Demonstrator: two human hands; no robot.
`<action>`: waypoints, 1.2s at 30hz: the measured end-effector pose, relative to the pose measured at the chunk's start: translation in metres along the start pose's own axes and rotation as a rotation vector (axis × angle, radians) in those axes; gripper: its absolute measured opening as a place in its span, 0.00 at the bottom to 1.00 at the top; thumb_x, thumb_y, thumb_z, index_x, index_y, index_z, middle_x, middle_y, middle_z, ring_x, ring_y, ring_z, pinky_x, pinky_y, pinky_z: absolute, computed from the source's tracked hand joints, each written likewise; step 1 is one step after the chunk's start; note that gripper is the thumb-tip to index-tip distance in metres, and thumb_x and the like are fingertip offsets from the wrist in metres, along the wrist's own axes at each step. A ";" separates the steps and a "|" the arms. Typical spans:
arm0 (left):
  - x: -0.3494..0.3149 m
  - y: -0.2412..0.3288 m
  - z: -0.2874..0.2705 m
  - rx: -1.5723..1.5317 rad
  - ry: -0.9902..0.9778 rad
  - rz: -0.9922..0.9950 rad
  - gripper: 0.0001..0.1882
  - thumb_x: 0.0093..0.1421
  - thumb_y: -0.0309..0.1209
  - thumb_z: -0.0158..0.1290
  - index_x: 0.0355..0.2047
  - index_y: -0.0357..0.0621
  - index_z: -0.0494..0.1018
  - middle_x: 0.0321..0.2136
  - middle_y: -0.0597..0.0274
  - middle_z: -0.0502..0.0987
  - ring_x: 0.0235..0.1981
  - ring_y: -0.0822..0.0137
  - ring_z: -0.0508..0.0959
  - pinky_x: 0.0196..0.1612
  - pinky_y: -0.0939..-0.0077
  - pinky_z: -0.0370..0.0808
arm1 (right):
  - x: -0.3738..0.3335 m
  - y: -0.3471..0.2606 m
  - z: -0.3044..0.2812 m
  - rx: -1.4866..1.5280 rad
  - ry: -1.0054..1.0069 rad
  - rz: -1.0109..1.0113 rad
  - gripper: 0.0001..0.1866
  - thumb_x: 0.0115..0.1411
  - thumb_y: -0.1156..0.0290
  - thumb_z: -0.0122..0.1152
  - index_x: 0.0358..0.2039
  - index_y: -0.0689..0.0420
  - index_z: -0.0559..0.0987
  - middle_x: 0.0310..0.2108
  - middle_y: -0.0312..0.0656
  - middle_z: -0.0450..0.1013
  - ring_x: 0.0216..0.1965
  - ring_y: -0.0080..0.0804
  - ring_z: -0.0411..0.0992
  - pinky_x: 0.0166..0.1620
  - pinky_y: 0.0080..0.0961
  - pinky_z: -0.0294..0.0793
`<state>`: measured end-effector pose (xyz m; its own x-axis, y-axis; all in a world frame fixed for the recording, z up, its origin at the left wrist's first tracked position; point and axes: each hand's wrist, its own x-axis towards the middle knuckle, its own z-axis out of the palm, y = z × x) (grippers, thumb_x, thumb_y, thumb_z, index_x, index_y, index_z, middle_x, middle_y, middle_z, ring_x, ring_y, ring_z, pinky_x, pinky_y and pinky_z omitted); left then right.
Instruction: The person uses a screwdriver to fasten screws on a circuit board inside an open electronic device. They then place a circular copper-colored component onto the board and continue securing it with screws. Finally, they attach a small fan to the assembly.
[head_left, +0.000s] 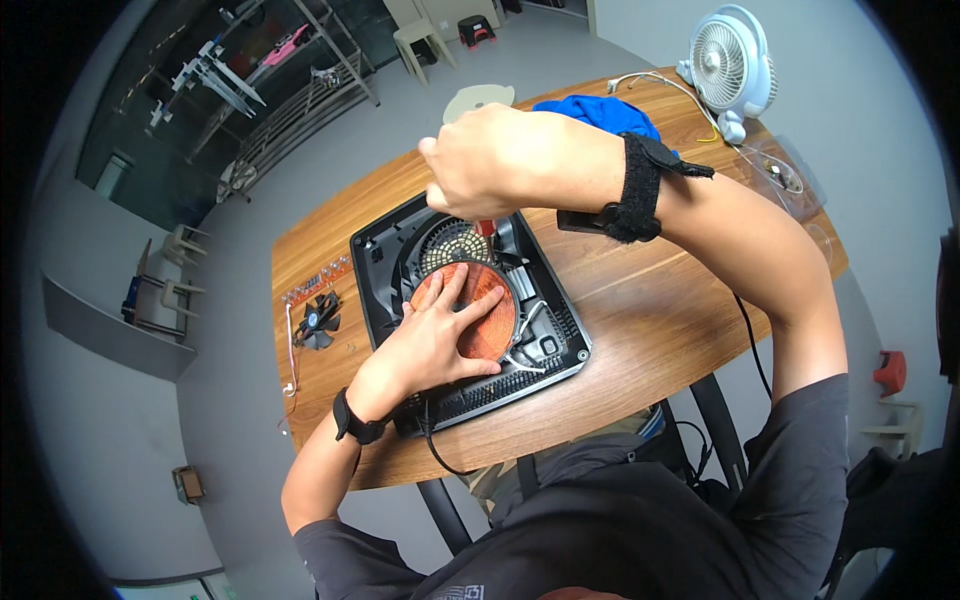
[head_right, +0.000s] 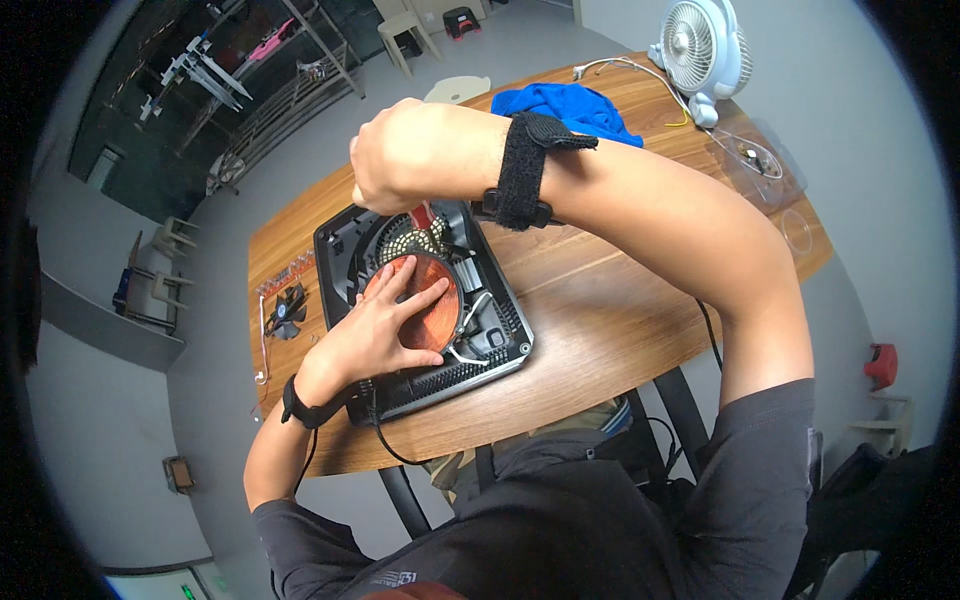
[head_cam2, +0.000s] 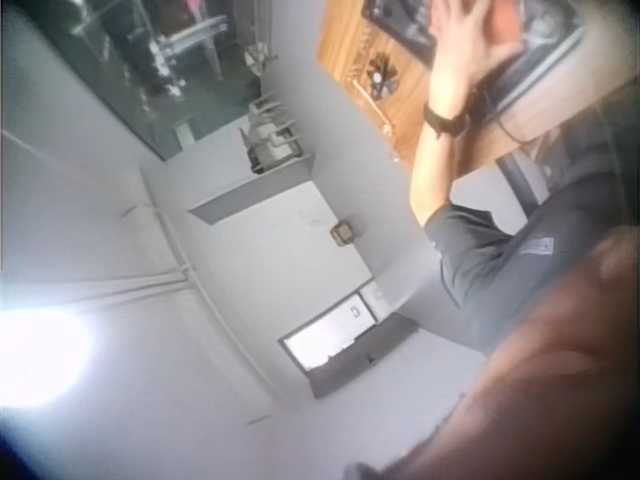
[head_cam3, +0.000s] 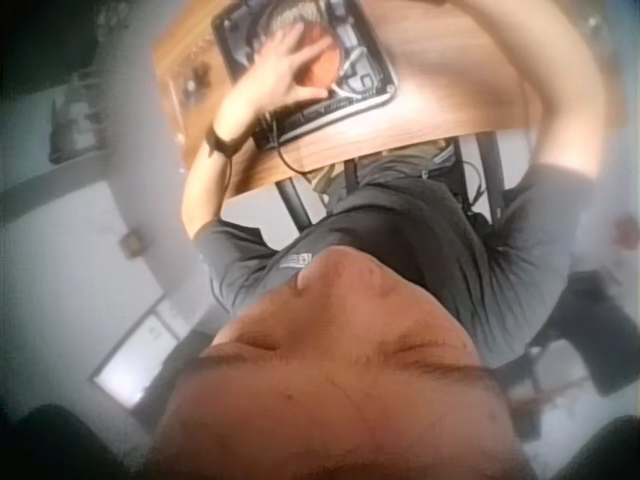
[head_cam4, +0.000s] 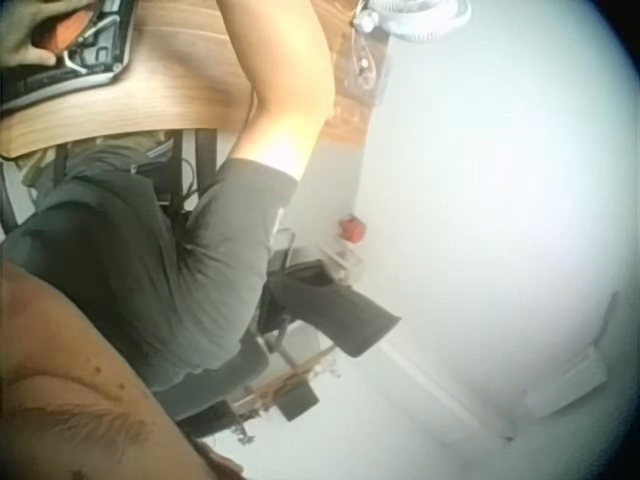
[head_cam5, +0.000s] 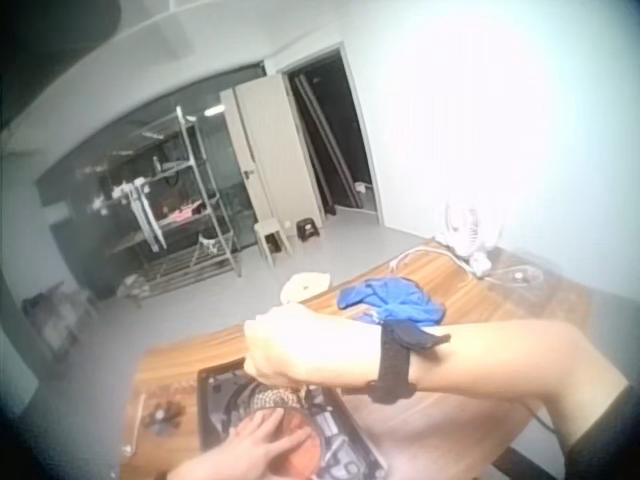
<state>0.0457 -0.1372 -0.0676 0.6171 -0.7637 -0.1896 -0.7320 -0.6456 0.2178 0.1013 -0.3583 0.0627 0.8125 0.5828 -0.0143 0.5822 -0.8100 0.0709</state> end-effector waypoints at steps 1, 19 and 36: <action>0.000 0.000 -0.001 -0.002 -0.002 -0.001 0.53 0.48 0.61 0.70 0.73 0.69 0.62 0.74 0.35 0.50 0.72 0.24 0.53 0.62 0.21 0.65 | -0.005 -0.003 -0.003 0.073 0.043 0.078 0.22 0.65 0.66 0.58 0.56 0.64 0.74 0.41 0.59 0.81 0.39 0.59 0.81 0.44 0.48 0.82; 0.000 0.006 -0.005 0.018 -0.006 -0.006 0.53 0.46 0.57 0.73 0.71 0.62 0.65 0.72 0.34 0.54 0.72 0.27 0.55 0.70 0.36 0.62 | 0.000 0.004 -0.010 0.128 -0.193 0.000 0.18 0.63 0.64 0.56 0.46 0.61 0.86 0.39 0.49 0.84 0.40 0.40 0.84 0.41 0.38 0.84; 0.001 0.011 -0.010 0.001 -0.058 -0.058 0.53 0.47 0.62 0.71 0.72 0.67 0.64 0.74 0.35 0.52 0.74 0.29 0.50 0.68 0.29 0.61 | -0.021 0.006 -0.017 0.169 -0.065 -0.242 0.17 0.60 0.66 0.63 0.45 0.66 0.81 0.37 0.53 0.82 0.42 0.52 0.81 0.47 0.44 0.81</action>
<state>0.0419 -0.1452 -0.0558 0.6403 -0.7237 -0.2573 -0.6960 -0.6884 0.2041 0.0877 -0.3744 0.0799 0.6469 0.7588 -0.0750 0.7511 -0.6511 -0.1093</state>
